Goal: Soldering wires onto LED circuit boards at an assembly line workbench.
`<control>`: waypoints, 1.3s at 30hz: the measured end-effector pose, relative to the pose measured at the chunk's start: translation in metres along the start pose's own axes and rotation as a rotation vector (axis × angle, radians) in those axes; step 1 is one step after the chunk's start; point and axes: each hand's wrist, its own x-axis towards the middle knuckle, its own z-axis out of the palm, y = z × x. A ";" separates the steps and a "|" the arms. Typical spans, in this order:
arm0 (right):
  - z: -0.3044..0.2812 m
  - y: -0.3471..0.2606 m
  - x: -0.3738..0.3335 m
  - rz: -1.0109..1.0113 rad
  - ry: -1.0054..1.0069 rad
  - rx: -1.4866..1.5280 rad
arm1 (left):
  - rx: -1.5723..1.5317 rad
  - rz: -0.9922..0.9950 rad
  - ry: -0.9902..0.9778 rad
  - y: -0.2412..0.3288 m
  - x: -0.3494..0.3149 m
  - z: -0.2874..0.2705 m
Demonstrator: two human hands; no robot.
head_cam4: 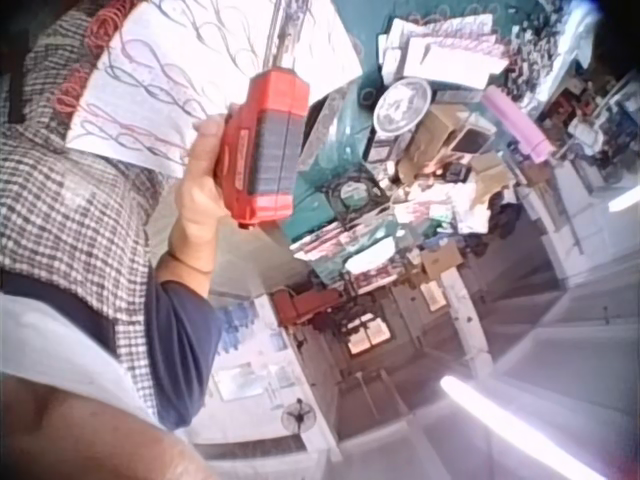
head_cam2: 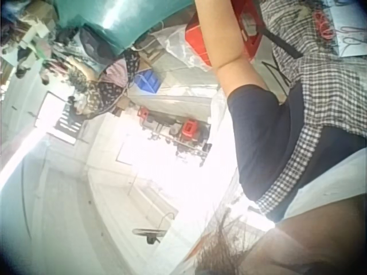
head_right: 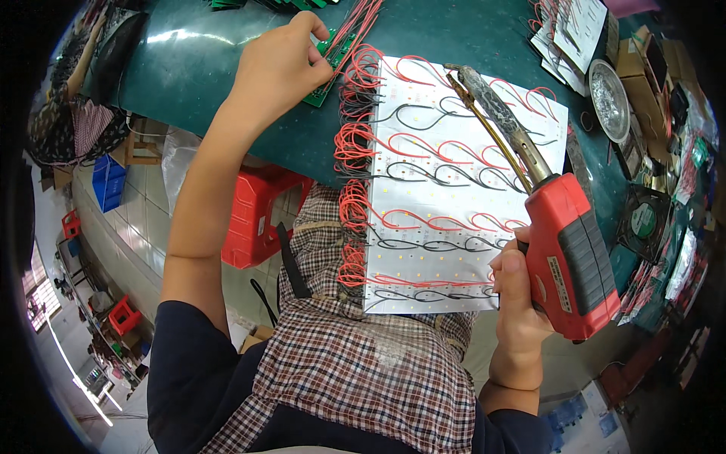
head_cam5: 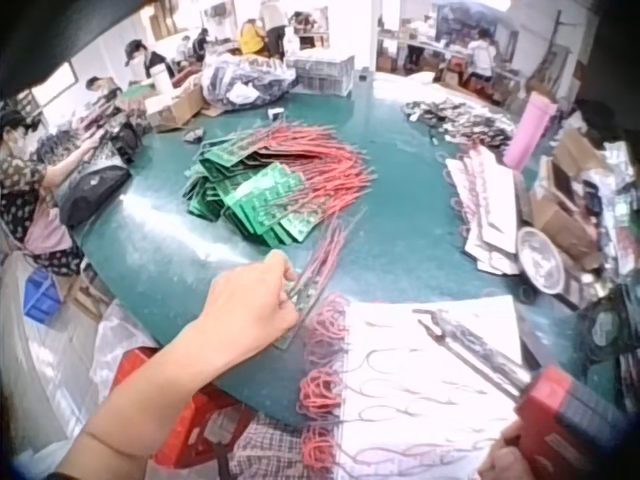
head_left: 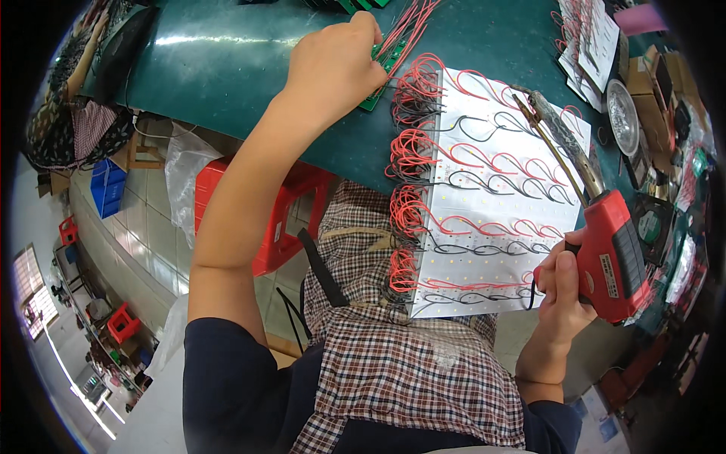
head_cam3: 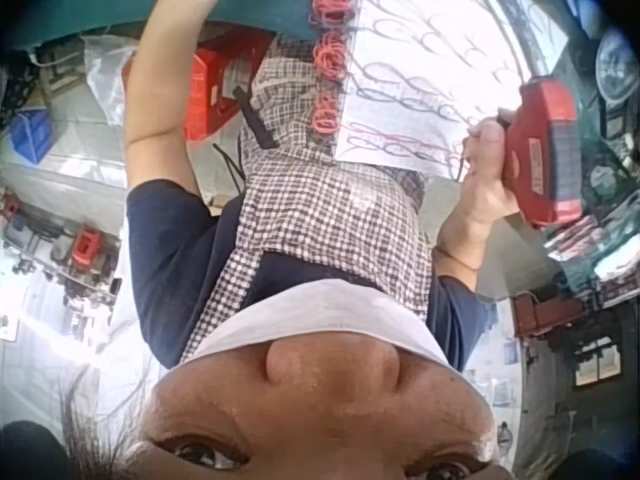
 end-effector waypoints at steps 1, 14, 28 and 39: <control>0.000 0.001 0.000 -0.009 0.000 0.000 | 0.033 -0.010 -0.018 0.000 0.002 0.001; -0.004 0.003 -0.001 0.020 0.029 0.011 | -0.159 -0.007 0.078 -0.009 -0.003 0.002; -0.007 0.005 -0.001 0.074 0.029 -0.036 | -0.726 0.055 0.137 0.055 0.002 -0.035; -0.003 0.005 -0.002 0.093 -0.052 -0.162 | -0.492 0.192 0.097 0.081 -0.011 0.000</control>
